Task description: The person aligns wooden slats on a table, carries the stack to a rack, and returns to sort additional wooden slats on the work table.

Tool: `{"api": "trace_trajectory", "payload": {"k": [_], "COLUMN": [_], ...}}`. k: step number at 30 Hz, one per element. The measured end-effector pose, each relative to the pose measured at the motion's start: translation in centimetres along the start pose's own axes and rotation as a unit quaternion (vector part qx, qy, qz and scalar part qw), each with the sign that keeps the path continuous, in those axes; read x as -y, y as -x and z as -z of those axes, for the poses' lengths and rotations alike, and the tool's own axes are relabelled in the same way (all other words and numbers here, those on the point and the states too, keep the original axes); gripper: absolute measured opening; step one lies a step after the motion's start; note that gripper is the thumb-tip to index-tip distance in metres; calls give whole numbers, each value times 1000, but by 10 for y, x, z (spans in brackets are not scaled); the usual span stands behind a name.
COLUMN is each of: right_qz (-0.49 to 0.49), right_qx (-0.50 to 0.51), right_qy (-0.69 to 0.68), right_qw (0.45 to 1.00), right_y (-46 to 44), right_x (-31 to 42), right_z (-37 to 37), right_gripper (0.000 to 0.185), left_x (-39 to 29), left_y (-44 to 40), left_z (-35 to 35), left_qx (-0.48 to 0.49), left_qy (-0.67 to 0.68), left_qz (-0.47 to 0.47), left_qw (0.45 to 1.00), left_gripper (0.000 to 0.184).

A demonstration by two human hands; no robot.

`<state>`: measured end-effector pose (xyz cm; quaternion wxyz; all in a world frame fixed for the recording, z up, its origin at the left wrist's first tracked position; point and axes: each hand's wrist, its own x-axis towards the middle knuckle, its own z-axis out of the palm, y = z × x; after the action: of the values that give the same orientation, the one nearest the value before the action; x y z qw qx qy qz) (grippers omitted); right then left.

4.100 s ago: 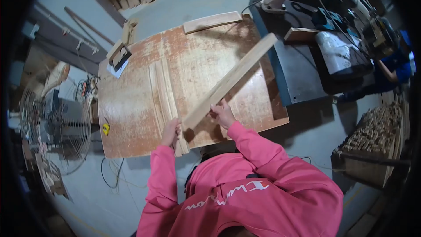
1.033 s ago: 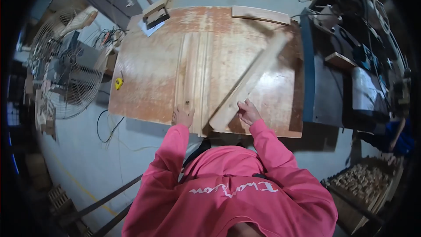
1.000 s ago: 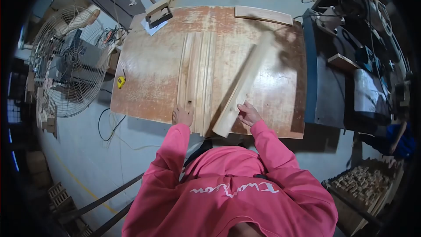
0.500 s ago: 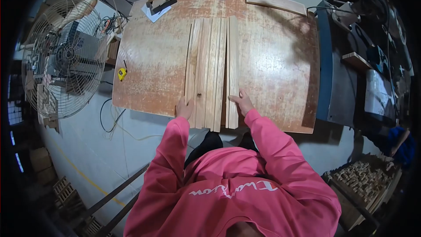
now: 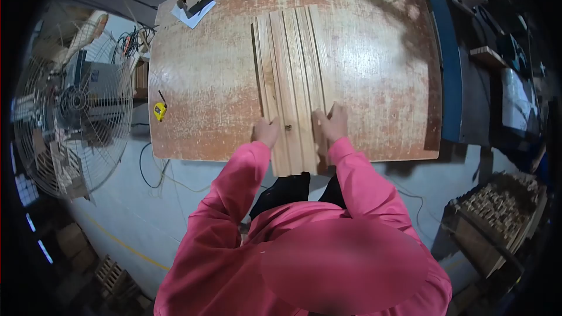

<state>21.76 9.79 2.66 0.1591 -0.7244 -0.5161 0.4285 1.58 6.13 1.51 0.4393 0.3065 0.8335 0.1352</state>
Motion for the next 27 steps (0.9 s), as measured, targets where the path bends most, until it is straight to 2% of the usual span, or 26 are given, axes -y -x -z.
{"api": "trace_trajectory", "payload": {"k": [1, 3, 5, 6, 8, 10, 11, 12, 13, 14, 15, 16, 17, 18, 19, 20, 22, 23, 24, 25, 26, 27], "right_qz": [-10, 4, 45, 79, 107, 107, 95, 179, 254, 184, 208, 121, 30, -56, -77, -150, -219, -211, -215, -239, -262, -281], "right_qx": [-5, -21, -27, -58, -57, -18, -27, -159, -282, -304, -376, -321, -259, -121, 101, 173, 153, 181, 172, 173, 171, 166], "right_qy": [-9, -37, 54, 64, 88, 171, 168, 255, 339, 290, 173, 65, -49, -240, -436, -502, -581, -642, -651, -608, -569, -533], "right_qw": [1000, 999, 997, 993, 989, 979, 981, 937, 861, 889, 886, 937, 964, 962, 891, 834, 769, 714, 708, 737, 760, 781], "right_y": [2, -1, -28, -35, -56, -78, -90, -99, -102, -80, -65, -34, 8, 38, 67, 84, 106, 103, 103, 102, 100, 95], "right_x": [7, 4, -23, -30, -42, -52, -63, -76, -92, -73, -70, -70, -71, -82, -82, -89, -72, -60, -68, -78, -88, -95], "right_z": [8, 37, 62, 76, 113, 150, 157, 163, 168, 175, 176, 173, 161, 137, 118, 80, 18, 11, 11, 10, 7, 4], "right_gripper": [56, 46, 38, 35, 34, 38, 38, 40, 44, 47, 37, 32, 29, 27, 25, 24, 30, 33, 33, 33, 35, 37], "left_x": [-9, -25, -5, -30, -36, -61, -71, -85, -98, -119, -142, -171, -199, -225, -228, -249, -286, -287, -285, -278, -265, -259], "left_y": [13, 37, 24, 51, 62, 86, 90, 94, 98, 105, 100, 93, 85, 76, 9, -31, -68, -93, -96, -93, -89, -85], "left_z": [-2, -16, -64, -68, -121, -146, -150, -153, -156, -139, -118, -97, -79, -70, -99, -115, -126, -136, -137, -137, -139, -140], "left_qx": [5, 58, 111, 183, 227, 298, 308, 405, 493, 529, 572, 487, 376, 302, 87, 28, -22, -26, 14, 56, 5, 17], "left_qy": [-13, 113, 114, 218, 338, 294, 283, 289, 289, 227, 103, -26, -152, -86, -147, -121, -216, -256, -350, -443, -352, -408], "left_qz": [-4, 28, 22, 26, 94, 77, 75, 133, 193, 180, 123, -41, -205, -283, -586, -682, -758, -772, -725, -669, -741, -696], "left_qw": [1000, 991, 987, 958, 908, 905, 905, 857, 798, 797, 804, 872, 891, 906, 792, 721, 616, 581, 593, 594, 572, 591], "left_gripper": [45, 43, 37, 36, 32, 27, 27, 27, 28, 25, 23, 24, 24, 24, 25, 34, 44, 51, 52, 54, 58, 61]}}
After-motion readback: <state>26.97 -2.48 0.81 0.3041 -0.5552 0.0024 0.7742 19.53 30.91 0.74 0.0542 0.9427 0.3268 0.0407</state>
